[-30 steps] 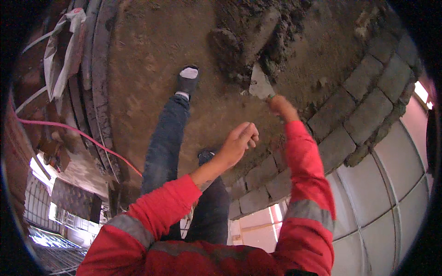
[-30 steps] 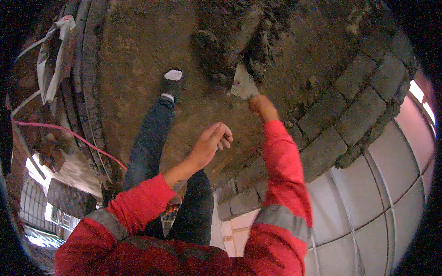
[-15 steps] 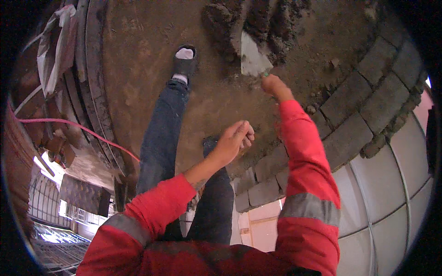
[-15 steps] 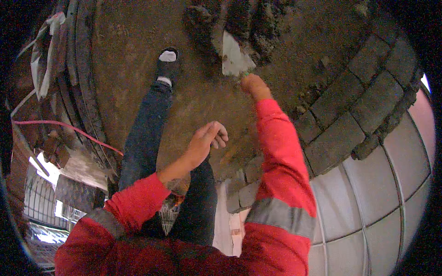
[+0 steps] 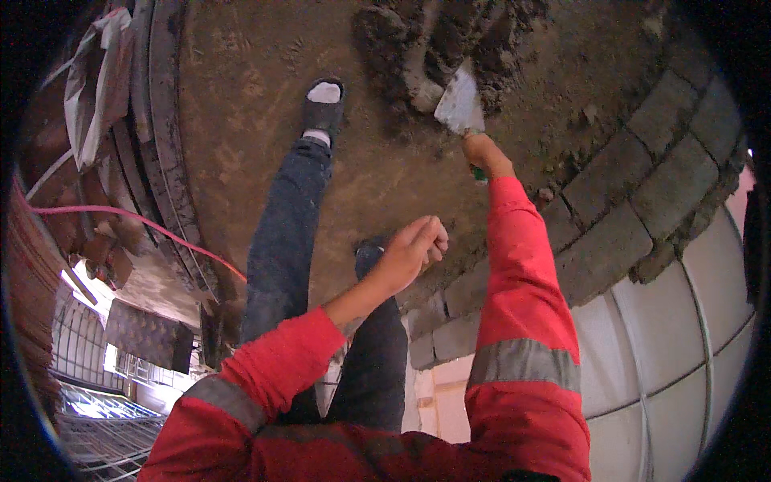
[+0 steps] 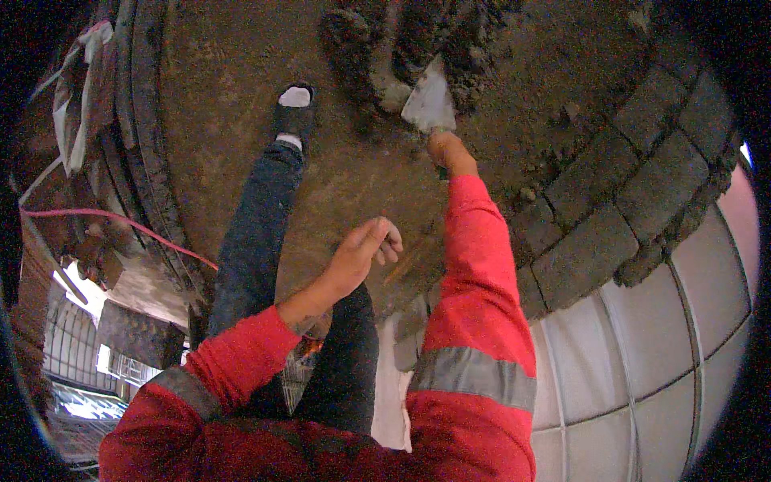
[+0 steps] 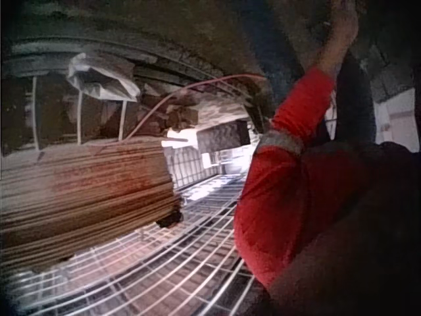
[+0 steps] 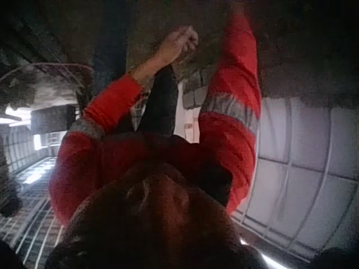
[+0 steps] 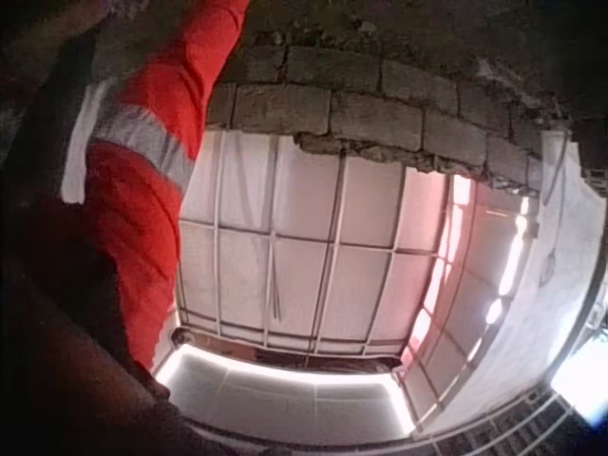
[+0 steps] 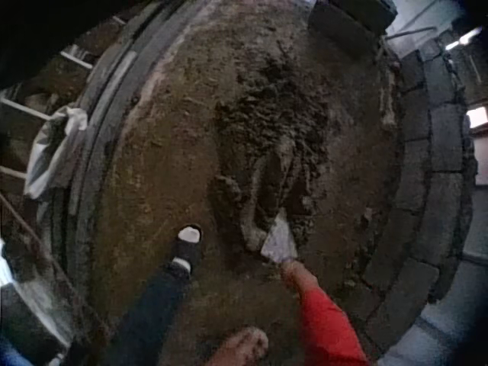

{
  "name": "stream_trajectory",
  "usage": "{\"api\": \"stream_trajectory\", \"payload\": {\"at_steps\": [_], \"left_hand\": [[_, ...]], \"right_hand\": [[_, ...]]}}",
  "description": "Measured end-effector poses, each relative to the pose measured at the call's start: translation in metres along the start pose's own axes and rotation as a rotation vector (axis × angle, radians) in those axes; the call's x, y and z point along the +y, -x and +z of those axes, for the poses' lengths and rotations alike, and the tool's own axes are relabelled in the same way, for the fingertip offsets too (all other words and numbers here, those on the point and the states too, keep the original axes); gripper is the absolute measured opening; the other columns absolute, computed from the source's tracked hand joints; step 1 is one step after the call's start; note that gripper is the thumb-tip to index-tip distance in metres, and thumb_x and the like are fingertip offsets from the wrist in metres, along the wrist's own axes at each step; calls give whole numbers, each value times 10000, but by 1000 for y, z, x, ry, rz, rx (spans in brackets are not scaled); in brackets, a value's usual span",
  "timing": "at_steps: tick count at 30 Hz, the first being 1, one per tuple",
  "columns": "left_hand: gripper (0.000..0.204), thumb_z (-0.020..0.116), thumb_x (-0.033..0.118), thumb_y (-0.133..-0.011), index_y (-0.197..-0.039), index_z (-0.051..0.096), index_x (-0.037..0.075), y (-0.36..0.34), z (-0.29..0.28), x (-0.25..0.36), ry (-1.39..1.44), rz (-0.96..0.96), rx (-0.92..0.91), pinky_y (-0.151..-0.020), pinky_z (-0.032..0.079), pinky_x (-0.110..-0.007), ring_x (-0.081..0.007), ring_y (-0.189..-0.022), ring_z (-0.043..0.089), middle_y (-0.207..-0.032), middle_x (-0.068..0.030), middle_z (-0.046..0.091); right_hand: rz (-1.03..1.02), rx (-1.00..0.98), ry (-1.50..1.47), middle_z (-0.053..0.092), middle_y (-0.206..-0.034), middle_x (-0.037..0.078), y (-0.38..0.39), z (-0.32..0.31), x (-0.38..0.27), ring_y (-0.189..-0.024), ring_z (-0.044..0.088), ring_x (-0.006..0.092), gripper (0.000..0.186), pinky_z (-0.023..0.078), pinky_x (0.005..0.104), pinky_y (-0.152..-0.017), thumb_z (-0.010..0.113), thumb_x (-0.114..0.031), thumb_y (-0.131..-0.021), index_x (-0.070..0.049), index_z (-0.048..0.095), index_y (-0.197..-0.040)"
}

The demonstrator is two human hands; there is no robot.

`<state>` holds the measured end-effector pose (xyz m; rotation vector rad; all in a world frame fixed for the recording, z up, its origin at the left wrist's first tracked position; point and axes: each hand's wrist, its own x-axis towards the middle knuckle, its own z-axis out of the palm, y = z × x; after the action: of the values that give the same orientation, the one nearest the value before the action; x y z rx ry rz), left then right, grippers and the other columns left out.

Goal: The person scoops wet cement from a pile on the floor using a trowel and applies it to the base of a brick wall. They repeatedly smooth the cement along the wall's edge and later scoop cement from a bag to continue the application.

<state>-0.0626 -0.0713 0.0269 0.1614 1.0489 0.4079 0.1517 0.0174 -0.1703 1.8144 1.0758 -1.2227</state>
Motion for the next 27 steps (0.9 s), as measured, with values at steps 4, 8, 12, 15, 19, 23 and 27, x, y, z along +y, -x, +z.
{"api": "stream_trajectory", "payload": {"at_steps": [4,8,12,15,19,23,27], "left_hand": [[423,372,453,-977,-882,551,82,-2,-1,13,-11,24,-19,-609,386,-234,-87,-706,520,-811,-8,547],[423,380,458,-974,-885,551,82,0,-12,9,0,-7,17,-613,386,-230,-86,-712,515,-807,-5,540],[409,388,448,-975,-897,549,79,-7,19,14,-6,-79,-79,-615,385,-229,-86,-713,510,-808,-5,538],[399,392,439,-976,-906,547,78,-5,8,10,47,-35,-60,-617,384,-227,-84,-711,510,-816,-5,538],[376,399,415,-976,-913,547,76,-6,-1,-3,-29,-86,-1,-622,384,-224,-85,-718,516,-824,-5,542],[356,406,396,-974,-918,548,75,-8,-5,-11,-59,-141,-13,-623,385,-228,-87,-724,524,-827,-4,549],[406,353,392,-990,-940,560,47,-7,-1,-15,-99,-163,-57,-633,416,-245,-121,-728,565,-842,-37,579]], "right_hand": [[-88,-288,289,605,-912,128,33,-96,25,-778,582,286,515,451,468,-735,300,-419,-951,-25,569,-1145],[-51,-156,6,637,-751,146,49,-155,27,-638,619,288,534,490,423,-644,383,-455,-938,35,581,-1012],[60,129,-114,590,-979,287,-30,14,91,-940,570,400,549,440,461,-832,306,-419,-959,53,532,-1121],[-132,65,-243,594,-1004,310,-15,119,31,-982,566,439,496,431,482,-848,304,-362,-952,31,586,-1065],[-93,109,-461,615,-930,287,56,114,67,-893,607,404,477,462,463,-768,446,-401,-914,37,599,-1023],[-91,428,-432,628,-854,255,61,146,172,-845,627,360,440,464,439,-726,575,-369,-851,41,607,-1008],[141,501,-406,624,-765,250,-26,139,227,-707,610,382,431,456,444,-651,567,-376,-837,38,635,-934]]}}
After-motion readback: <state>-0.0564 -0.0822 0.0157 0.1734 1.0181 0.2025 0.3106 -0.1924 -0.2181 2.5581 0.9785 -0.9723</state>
